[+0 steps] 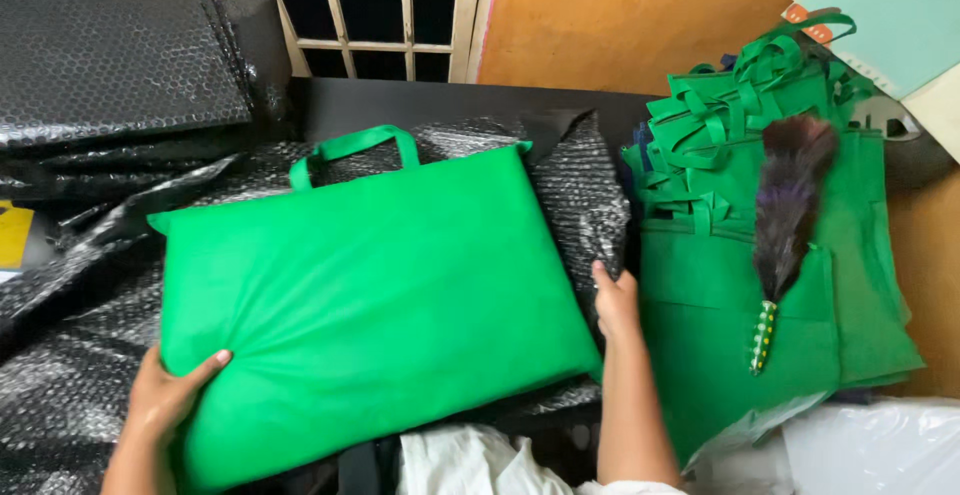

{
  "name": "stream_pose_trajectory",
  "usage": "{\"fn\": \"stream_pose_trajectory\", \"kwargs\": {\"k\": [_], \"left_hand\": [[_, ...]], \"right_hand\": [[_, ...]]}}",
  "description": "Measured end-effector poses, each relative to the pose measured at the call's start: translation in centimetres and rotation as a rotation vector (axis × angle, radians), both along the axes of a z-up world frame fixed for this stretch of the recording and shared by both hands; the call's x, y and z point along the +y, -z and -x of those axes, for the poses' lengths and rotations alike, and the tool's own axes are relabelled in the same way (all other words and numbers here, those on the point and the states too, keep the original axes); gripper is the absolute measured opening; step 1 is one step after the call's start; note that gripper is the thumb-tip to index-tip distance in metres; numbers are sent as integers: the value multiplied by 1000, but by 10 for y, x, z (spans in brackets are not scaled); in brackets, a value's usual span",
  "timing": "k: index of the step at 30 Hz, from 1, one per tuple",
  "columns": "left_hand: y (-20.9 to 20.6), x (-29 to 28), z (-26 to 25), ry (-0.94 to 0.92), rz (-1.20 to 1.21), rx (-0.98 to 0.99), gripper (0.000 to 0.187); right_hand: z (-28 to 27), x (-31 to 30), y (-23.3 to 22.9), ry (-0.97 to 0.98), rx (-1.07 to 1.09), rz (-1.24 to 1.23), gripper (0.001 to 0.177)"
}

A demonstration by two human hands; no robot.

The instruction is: The person brushes a green bag containing a pillow, wraps the bag in black bubble wrap, and applies tape using a dispenser.

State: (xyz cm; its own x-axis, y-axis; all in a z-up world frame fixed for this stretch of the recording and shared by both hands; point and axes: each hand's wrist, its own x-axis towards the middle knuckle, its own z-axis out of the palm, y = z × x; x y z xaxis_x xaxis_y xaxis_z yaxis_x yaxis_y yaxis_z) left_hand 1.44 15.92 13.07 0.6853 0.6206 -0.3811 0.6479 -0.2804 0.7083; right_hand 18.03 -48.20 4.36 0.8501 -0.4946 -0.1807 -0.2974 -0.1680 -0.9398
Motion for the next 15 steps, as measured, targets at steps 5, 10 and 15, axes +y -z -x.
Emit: {"fn": "stream_pose_trajectory", "kwargs": {"k": [5,10,15], "left_hand": [[14,-103,-31,83,49,21,90],[37,-233,-64,336,60,-88,97],[32,-271,-71,392,81,-16,101]], "right_hand": [[31,-130,-94,261,23,130,34],[47,-268,-113,326,-200,311,28],[51,-363,-109,374,-91,696,38]]}}
